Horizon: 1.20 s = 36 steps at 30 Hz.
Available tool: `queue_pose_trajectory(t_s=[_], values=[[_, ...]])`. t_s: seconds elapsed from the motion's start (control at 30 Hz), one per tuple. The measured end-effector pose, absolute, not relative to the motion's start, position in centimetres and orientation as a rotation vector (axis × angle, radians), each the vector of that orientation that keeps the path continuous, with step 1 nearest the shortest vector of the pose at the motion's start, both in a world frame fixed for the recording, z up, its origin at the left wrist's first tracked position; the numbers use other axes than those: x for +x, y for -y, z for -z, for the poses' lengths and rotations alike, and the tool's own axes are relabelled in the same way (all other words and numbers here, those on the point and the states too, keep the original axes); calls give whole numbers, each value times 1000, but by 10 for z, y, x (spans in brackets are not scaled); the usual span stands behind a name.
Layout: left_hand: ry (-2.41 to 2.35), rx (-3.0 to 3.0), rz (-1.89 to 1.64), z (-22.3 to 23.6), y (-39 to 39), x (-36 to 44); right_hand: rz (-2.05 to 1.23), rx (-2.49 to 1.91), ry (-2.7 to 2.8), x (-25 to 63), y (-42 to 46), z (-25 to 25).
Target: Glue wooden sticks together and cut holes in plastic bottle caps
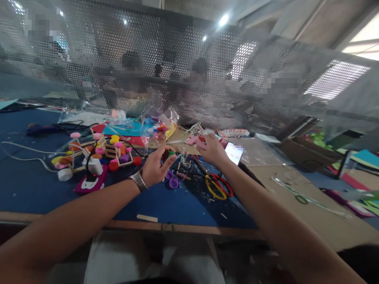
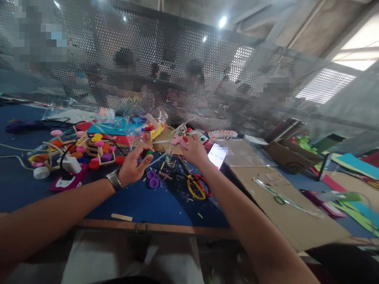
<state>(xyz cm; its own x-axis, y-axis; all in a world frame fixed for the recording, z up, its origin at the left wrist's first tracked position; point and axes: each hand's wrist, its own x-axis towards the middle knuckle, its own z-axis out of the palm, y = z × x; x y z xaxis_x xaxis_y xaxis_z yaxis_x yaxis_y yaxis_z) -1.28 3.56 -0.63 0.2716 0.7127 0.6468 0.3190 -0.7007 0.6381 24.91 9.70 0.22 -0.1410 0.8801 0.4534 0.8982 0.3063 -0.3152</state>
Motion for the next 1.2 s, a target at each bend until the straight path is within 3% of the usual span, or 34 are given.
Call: queue_pose_trajectory(t_s=[0.27, 0.77, 1.2], values=[[-962, 2117, -1435, 10, -39, -12, -104, -1450, 1825, 255, -96, -20], [-1049, 2051, -1375, 17, -45, -12, -933, -1166, 1426, 252, -86, -15], [-1011, 2171, -1282, 10, -45, -12, -1175, -955, 1237, 244, -61, -2]])
